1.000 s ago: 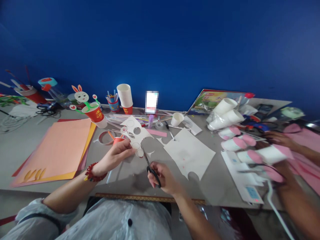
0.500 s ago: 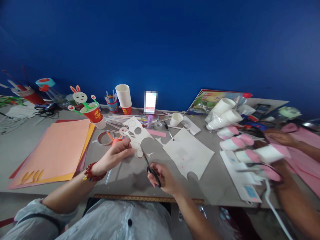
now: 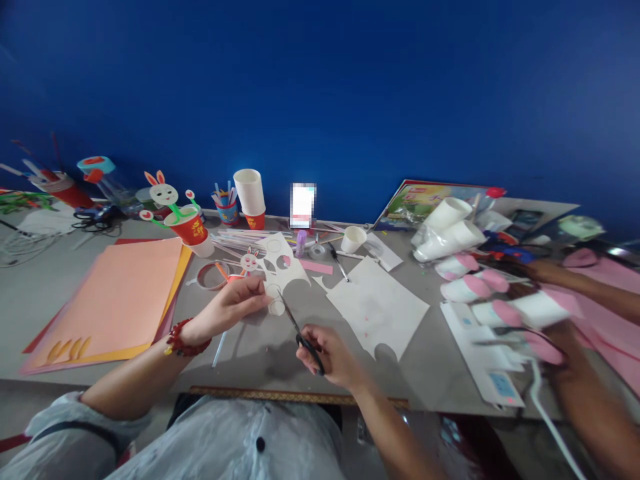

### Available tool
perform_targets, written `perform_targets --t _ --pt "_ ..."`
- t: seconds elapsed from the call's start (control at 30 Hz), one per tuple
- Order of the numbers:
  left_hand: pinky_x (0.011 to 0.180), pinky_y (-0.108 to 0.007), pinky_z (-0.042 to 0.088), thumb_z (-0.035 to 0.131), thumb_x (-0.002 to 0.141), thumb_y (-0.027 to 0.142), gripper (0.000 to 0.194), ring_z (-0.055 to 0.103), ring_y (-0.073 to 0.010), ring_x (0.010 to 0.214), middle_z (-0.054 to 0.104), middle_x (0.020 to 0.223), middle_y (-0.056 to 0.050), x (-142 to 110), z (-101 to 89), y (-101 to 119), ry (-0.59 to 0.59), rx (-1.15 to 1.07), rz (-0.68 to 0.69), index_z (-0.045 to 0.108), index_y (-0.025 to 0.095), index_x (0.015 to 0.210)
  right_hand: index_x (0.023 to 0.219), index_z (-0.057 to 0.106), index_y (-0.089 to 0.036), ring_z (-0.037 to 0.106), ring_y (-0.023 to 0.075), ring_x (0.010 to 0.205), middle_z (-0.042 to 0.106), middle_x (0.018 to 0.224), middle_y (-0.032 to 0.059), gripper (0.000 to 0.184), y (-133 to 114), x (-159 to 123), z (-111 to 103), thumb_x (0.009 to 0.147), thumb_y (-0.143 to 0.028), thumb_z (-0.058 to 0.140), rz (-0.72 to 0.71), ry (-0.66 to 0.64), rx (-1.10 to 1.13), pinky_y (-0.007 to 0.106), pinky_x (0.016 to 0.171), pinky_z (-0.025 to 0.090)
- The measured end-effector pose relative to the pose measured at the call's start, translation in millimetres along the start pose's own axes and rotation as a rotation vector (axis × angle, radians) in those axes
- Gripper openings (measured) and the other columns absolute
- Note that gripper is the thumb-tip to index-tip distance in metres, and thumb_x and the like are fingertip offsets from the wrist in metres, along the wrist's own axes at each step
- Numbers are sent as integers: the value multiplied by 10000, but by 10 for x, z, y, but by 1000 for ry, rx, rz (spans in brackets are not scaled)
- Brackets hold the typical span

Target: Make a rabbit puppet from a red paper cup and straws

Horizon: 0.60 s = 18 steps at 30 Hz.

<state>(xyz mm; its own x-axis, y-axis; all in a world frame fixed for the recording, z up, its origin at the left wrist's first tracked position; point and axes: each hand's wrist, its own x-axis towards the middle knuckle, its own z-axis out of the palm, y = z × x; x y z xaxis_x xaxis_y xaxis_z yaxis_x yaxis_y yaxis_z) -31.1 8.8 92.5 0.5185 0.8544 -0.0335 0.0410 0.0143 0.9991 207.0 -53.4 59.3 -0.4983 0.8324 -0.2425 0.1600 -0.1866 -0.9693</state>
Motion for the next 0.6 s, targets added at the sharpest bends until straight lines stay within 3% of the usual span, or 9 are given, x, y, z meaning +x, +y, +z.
perform_targets --t 0.37,0.6 --pt "464 -208 237 602 888 441 321 326 -69 513 406 606 60 17 -3 124 -17 77 21 493 176 742 679 371 -227 348 75 458 423 528 -64 512 154 -15 -102 804 -652 626 -13 -12 -83 219 439 253" --pt "489 -209 275 612 890 404 281 351 -71 532 454 632 47 33 -10 153 -1 84 35 544 168 753 662 369 -226 344 78 466 395 537 -66 486 153 -12 -115 804 -595 652 -1 6 -118 221 440 241"
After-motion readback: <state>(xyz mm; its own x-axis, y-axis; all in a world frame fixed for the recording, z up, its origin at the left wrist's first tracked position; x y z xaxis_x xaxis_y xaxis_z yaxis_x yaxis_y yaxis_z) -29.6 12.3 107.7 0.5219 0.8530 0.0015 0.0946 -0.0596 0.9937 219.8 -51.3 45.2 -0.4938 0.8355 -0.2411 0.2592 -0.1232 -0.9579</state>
